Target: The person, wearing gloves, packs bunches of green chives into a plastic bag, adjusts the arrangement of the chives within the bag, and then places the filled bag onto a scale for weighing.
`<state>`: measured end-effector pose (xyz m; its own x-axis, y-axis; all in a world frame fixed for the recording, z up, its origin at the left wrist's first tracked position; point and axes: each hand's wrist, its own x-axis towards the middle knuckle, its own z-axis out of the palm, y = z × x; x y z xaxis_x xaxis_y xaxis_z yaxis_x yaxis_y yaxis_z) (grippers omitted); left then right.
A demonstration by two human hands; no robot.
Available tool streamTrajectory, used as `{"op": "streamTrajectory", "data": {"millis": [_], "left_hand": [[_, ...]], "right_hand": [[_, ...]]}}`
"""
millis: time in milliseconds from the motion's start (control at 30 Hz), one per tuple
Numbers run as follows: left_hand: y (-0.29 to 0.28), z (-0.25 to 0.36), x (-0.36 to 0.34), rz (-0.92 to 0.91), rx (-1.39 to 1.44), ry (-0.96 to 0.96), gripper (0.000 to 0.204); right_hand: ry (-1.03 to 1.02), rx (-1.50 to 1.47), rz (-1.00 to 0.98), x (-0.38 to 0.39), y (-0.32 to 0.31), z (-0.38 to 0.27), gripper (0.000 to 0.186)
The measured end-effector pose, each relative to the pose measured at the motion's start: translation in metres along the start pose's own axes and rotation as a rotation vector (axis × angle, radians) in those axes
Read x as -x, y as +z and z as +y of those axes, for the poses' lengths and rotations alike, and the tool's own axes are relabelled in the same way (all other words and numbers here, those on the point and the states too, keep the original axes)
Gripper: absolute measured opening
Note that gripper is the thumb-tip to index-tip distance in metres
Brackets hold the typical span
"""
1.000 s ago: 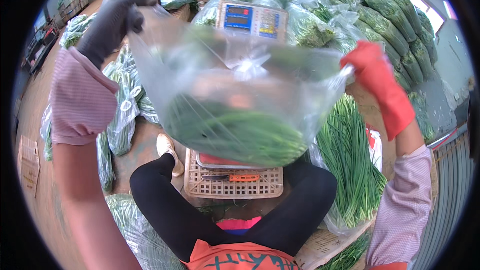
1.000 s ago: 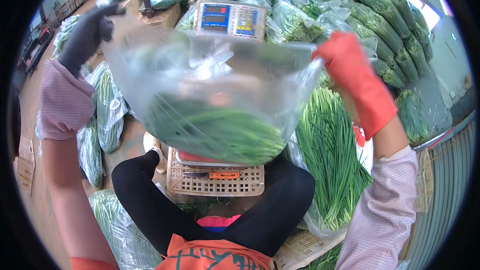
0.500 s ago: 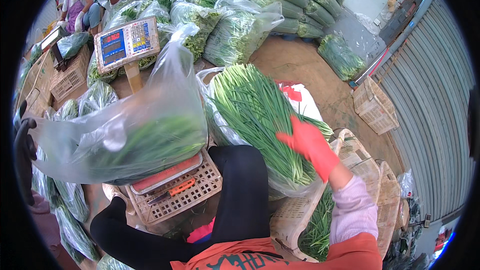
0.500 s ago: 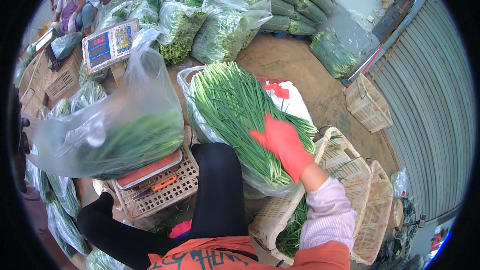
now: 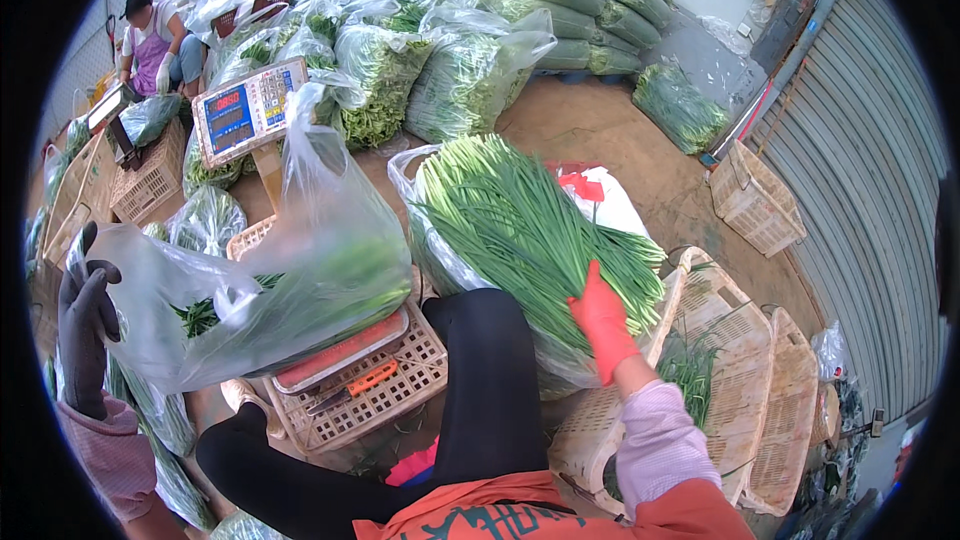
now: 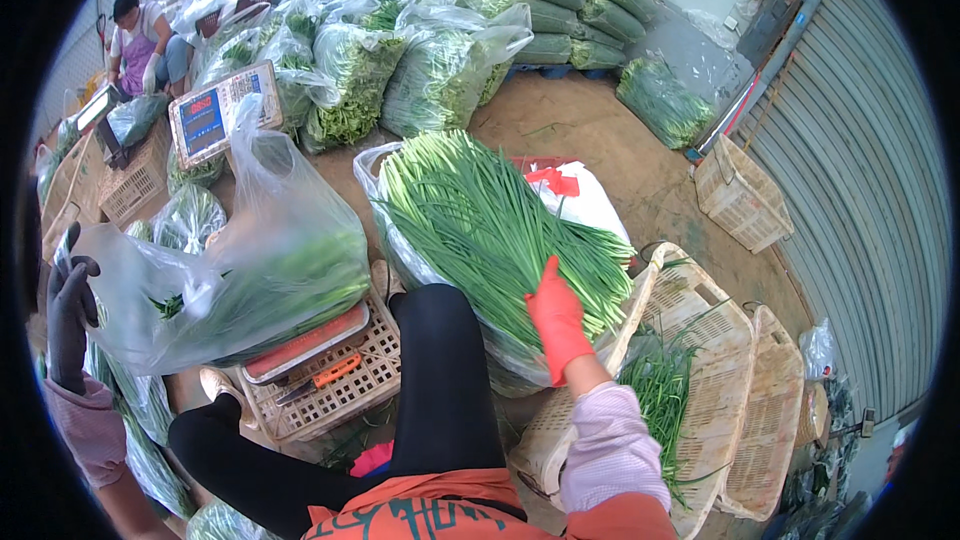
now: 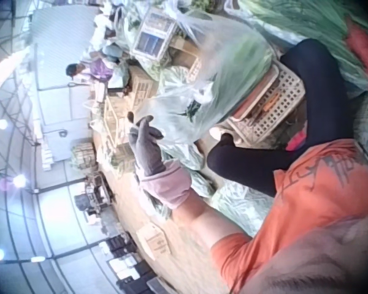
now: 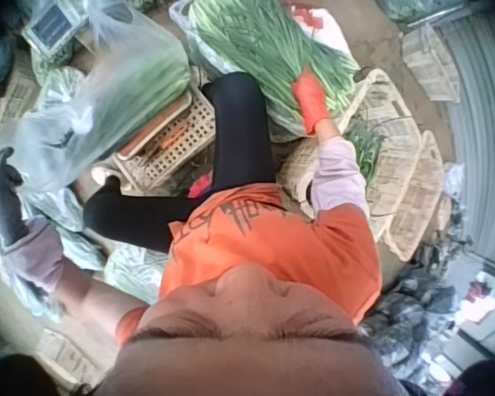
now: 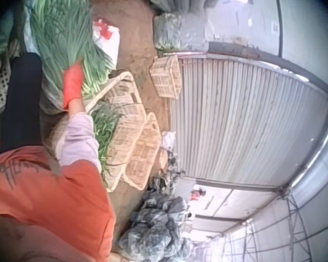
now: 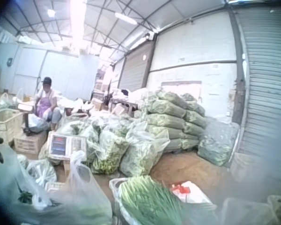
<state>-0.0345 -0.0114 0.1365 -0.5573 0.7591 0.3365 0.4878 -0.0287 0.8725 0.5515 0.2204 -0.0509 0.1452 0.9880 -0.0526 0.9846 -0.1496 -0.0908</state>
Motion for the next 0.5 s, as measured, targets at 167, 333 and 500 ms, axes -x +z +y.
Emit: {"op": "streamTrajectory", "data": {"millis": [167, 333, 500], "left_hand": [[0.001, 0.0, -0.002, -0.06, 0.017, 0.002, 0.053], [-0.017, 0.002, 0.008, -0.051, 0.032, -0.033, 0.051], [0.002, 0.033, 0.022, -0.039, 0.228, -0.136, 0.047]], "right_hand": [[0.179, -1.115, -0.486, -0.021, -0.043, 0.082, 0.054], [0.395, -2.004, -0.678, -0.002, -0.045, 0.062, 0.034], [-0.107, -2.624, -0.664, 0.022, -0.116, 0.007, 0.044]]}}
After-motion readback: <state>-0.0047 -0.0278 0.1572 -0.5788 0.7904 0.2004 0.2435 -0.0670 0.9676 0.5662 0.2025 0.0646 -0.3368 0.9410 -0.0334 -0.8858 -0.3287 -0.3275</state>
